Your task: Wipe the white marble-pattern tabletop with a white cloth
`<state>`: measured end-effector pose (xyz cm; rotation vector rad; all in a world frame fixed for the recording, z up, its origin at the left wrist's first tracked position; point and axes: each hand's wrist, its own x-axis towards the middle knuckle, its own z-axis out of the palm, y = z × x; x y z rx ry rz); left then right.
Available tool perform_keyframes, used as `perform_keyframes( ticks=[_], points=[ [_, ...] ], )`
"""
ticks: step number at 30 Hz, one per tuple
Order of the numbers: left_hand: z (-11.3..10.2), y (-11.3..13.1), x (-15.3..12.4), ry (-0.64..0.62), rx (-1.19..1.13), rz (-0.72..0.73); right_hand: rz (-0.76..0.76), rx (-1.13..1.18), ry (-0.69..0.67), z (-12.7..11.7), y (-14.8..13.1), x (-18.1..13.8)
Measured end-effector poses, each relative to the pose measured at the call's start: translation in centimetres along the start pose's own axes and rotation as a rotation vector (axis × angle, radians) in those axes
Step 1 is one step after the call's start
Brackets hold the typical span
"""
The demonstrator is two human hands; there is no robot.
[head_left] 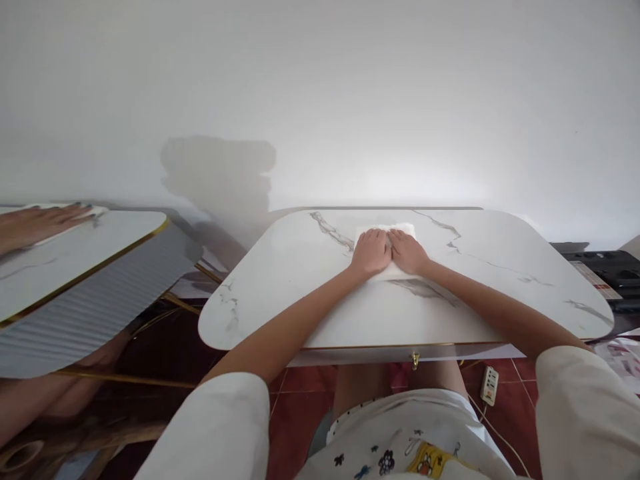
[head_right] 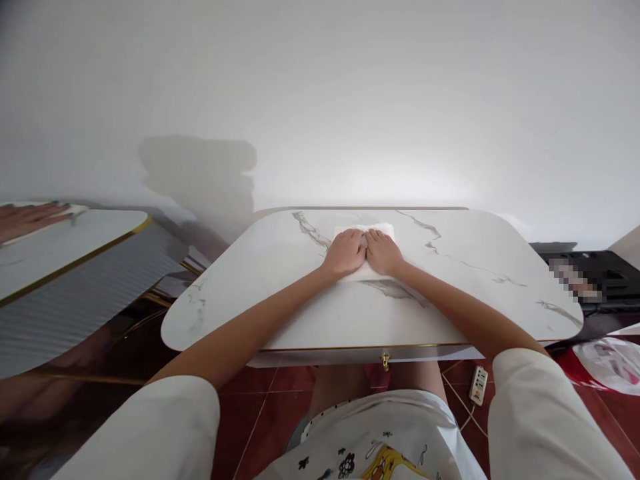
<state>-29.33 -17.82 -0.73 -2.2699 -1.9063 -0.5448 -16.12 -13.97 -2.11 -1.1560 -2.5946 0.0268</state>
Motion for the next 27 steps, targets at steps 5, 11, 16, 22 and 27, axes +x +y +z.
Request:
perform_keyframes(
  ticks=[5, 11, 16, 22, 27],
  points=[
    [1.6, -2.3, 5.6, 0.04, -0.041, -0.012, 0.033, 0.02, -0.012, 0.8, 3.1, 5.8],
    [2.9, -4.2, 10.1, 0.097, 0.017, -0.095, 0.034, 0.02, 0.019, 1.3, 5.4, 10.6],
    [3.8, -4.8, 12.4, 0.083, 0.039, -0.124, 0.087, 0.059, 0.014, 1.6, 6.9, 12.5],
    [5.1, -2.5, 14.3, 0.042, 0.018, -0.07, 0.061, 0.101, 0.005, 1.8, 11.0, 12.1],
    [5.5, -1.3, 14.9, 0.002, 0.019, -0.032, 0.097, 0.131, 0.014, 1.6, 12.6, 11.6]
  ],
)
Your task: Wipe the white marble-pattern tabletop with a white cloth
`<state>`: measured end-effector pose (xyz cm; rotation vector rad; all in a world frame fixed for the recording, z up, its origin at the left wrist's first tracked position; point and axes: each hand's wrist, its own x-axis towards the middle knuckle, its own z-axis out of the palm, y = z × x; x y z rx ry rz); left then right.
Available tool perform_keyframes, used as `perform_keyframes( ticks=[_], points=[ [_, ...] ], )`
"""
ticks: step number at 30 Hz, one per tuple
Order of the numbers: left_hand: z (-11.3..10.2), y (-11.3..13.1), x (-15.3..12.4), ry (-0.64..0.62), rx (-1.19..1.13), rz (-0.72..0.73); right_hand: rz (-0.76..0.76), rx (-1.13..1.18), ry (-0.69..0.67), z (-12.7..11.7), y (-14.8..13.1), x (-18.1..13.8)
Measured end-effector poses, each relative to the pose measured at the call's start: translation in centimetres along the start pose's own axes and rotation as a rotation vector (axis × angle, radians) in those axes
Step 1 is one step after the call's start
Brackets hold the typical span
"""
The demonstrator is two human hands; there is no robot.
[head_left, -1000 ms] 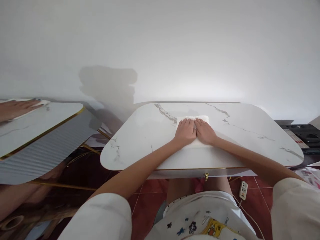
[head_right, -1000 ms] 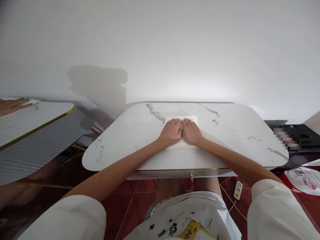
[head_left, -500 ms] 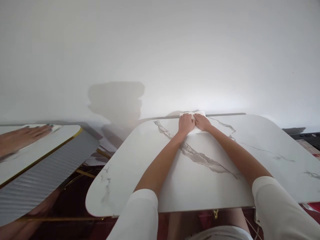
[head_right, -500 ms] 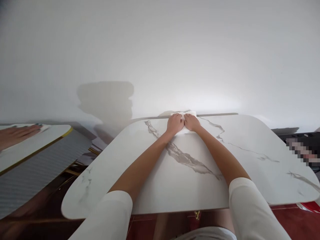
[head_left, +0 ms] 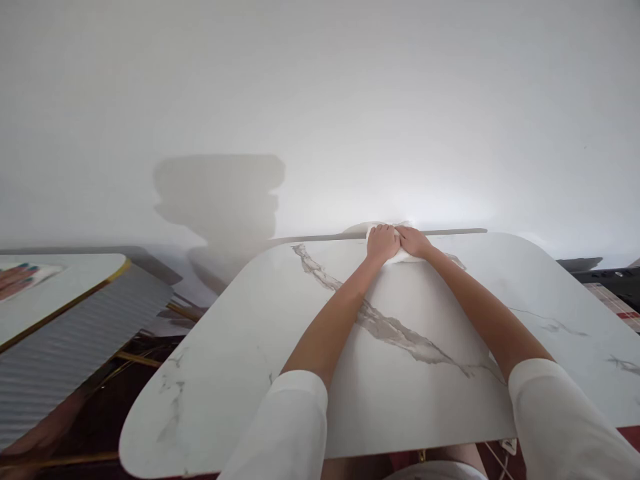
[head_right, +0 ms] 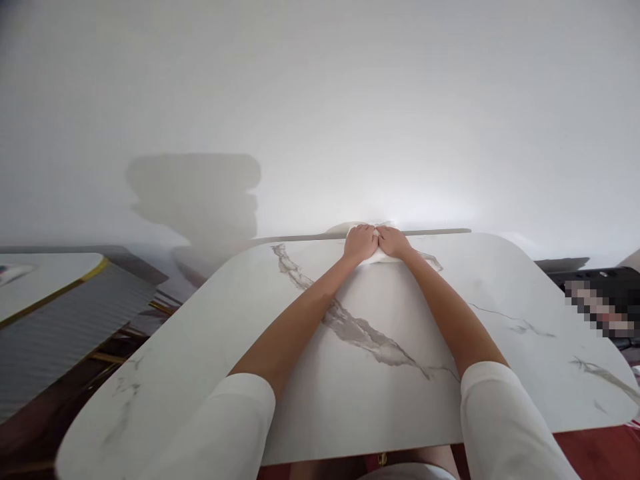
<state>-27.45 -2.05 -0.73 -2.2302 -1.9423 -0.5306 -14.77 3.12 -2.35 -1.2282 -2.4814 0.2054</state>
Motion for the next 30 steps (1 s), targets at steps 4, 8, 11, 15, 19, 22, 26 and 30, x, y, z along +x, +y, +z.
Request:
perform_keyframes(
  ticks=[4, 8, 11, 15, 19, 22, 26, 30],
  points=[
    [-0.2, -0.1, -0.6, 0.012, 0.014, 0.024, -0.011, -0.069, 0.024, 0.2, -0.6, -0.3],
    [-0.5, 0.2, -1.8, 0.012, 0.017, 0.051, 0.009, -0.129, 0.043, 0.4, -1.2, -1.5],
    [-0.7, 0.5, -3.0, 0.016, 0.016, 0.064, -0.004, -0.141, 0.057, 0.5, -1.8, -2.8],
    [-1.1, 0.9, -5.2, 0.028, 0.013, 0.085, 0.003, -0.148, 0.038, 0.3, -3.2, -5.1],
    [-1.9, 1.3, -8.1, 0.018, 0.024, 0.116, 0.01, -0.142, 0.022, -0.2, -5.3, -8.2],
    [-2.8, 1.7, -10.7, 0.017, 0.036, 0.146, 0.005, -0.142, 0.009, -0.5, -7.2, -10.8],
    [-3.9, 2.2, -14.2, 0.015, 0.027, 0.185, 0.016, -0.163, 0.012, -0.9, -9.8, -14.4],
    [-4.9, 2.9, -17.7, 0.0, 0.008, 0.18, 0.005, -0.185, 0.035, -1.2, -12.3, -17.9]
  ],
)
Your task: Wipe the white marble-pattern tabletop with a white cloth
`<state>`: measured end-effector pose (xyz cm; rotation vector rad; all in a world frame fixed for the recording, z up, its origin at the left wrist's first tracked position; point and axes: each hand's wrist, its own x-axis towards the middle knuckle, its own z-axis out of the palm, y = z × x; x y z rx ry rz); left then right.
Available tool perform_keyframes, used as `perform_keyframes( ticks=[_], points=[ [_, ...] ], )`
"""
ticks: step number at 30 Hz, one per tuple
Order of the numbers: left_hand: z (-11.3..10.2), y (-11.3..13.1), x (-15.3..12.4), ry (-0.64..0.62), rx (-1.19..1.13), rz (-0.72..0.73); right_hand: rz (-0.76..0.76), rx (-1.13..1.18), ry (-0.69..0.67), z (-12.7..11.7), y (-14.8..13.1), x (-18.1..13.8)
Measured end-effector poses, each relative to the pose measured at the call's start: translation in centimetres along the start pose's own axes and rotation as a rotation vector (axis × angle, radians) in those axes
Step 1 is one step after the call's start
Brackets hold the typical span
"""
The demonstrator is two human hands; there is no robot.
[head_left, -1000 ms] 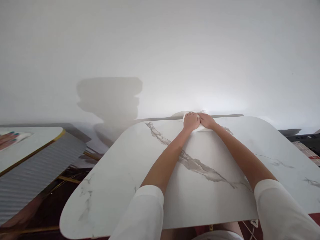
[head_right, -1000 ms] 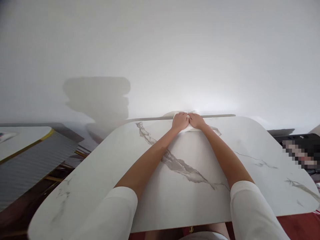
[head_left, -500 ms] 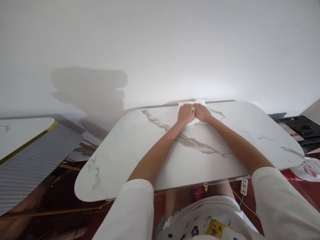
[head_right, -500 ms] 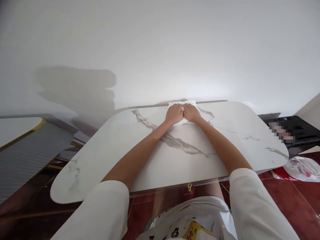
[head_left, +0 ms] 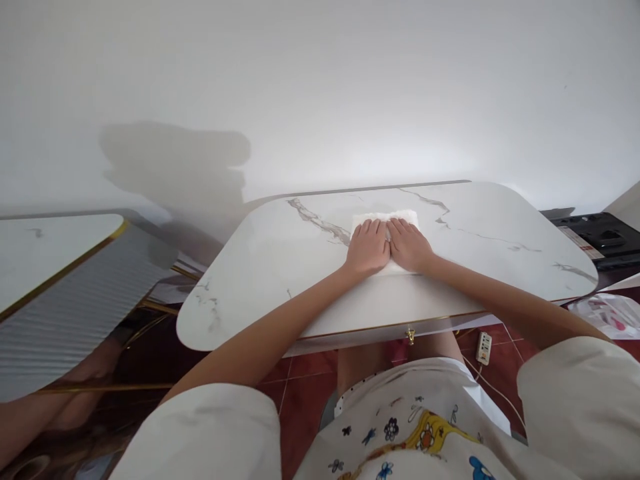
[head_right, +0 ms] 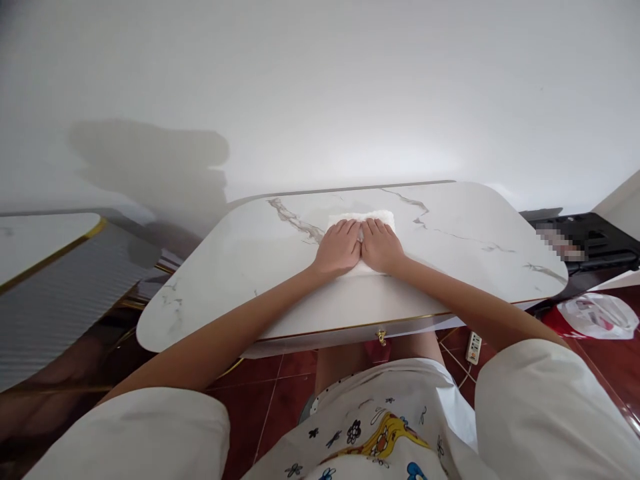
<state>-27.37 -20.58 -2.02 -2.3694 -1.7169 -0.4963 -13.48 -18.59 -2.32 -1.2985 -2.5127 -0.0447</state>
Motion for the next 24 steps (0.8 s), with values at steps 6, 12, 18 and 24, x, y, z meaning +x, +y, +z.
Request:
perform_keyframes(
  ticks=[6, 12, 18, 24],
  points=[
    [-1.4, 2.0, -5.4, 0.034, -0.035, -0.022, 0.022, -0.017, -0.012, -1.5, -3.5, -5.1],
    [-3.5, 4.7, -10.3, 0.01, -0.013, -0.043, 0.0, -0.001, 0.029, -2.2, -6.0, -9.8],
    [-3.7, 8.0, -11.3, 0.007, -0.032, -0.084, -0.013, 0.027, 0.045, -2.7, -4.7, -12.7],
    [-2.6, 10.1, -8.0, -0.018, -0.079, -0.029, -0.035, 0.029, 0.014, -3.3, -0.7, -12.7]
  ],
)
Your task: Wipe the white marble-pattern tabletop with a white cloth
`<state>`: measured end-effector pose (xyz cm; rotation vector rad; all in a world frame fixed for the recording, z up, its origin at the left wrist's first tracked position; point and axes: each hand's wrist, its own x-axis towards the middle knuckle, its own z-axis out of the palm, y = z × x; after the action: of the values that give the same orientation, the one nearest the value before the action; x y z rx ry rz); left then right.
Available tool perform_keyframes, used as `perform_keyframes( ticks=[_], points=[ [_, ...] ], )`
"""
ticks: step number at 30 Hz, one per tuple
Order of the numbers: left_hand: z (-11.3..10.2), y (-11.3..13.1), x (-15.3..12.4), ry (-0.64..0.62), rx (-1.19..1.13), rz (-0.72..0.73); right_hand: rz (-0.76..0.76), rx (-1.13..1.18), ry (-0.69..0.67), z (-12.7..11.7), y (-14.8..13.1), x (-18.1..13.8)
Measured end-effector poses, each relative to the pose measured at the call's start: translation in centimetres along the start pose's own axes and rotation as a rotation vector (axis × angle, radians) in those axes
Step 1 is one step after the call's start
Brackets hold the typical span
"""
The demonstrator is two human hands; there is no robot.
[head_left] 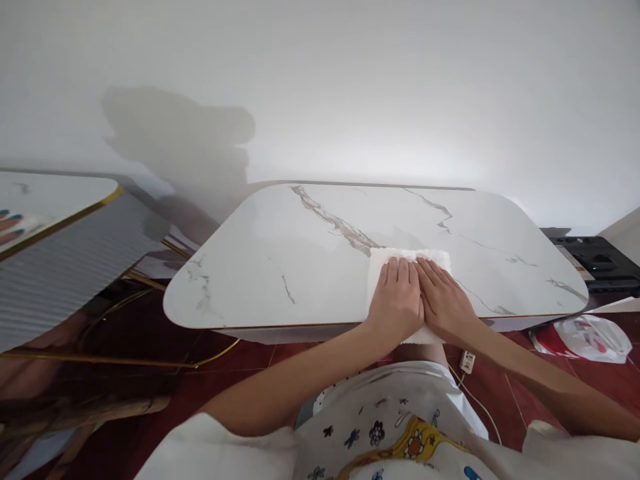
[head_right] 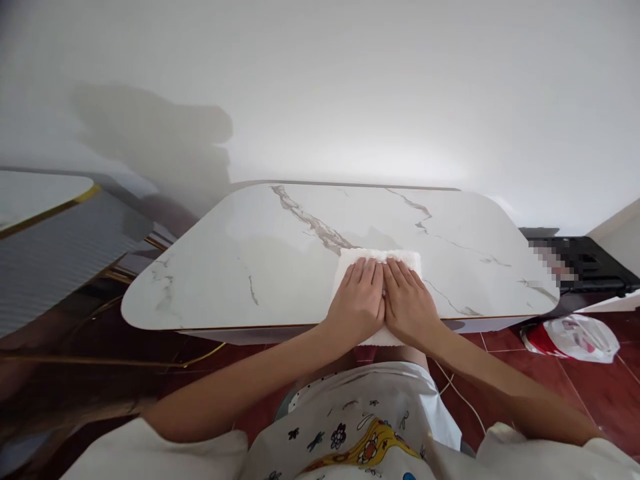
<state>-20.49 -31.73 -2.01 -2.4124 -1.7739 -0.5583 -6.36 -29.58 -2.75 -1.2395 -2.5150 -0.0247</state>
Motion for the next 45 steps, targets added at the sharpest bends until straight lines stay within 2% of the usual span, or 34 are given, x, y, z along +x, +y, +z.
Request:
perform_keyframes(
  ticks=[5, 10, 15, 24, 29, 36, 40, 45],
  points=[
    [0.6, -1.8, 4.4, -0.051, 0.044, 0.019, -0.001, 0.0, -0.03, 0.9, 2.1, 3.9],
    [1.7, -5.6, 10.0, -0.034, 0.046, 0.044, 0.045, -0.013, -0.078, 2.3, 4.9, 10.7],
    [3.2, -9.0, 15.3, -0.002, 0.024, -0.011, -0.009, -0.015, -0.084, 3.5, 7.9, 17.2],
    [4.5, -13.4, 21.1, 0.035, 0.075, -0.061, 0.004, -0.011, -0.071, 5.6, 10.4, 24.9],
    [5.2, -15.3, 23.3, 0.039, 0.061, -0.086, -0.027, 0.048, -0.04, 6.0, 11.3, 27.6],
    [5.8, -15.9, 25.1, 0.038, 0.071, -0.152, 0.018, 0.099, -0.072, 6.2, 12.3, 29.4],
    [6.2, -15.4, 25.8, 0.031, 0.098, -0.168, -0.011, 0.115, -0.063, 6.5, 13.4, 29.5],
    [7.1, -13.3, 27.3, 0.033, 0.081, -0.143, -0.001, 0.14, -0.031, 6.5, 16.4, 28.8]
  ],
)
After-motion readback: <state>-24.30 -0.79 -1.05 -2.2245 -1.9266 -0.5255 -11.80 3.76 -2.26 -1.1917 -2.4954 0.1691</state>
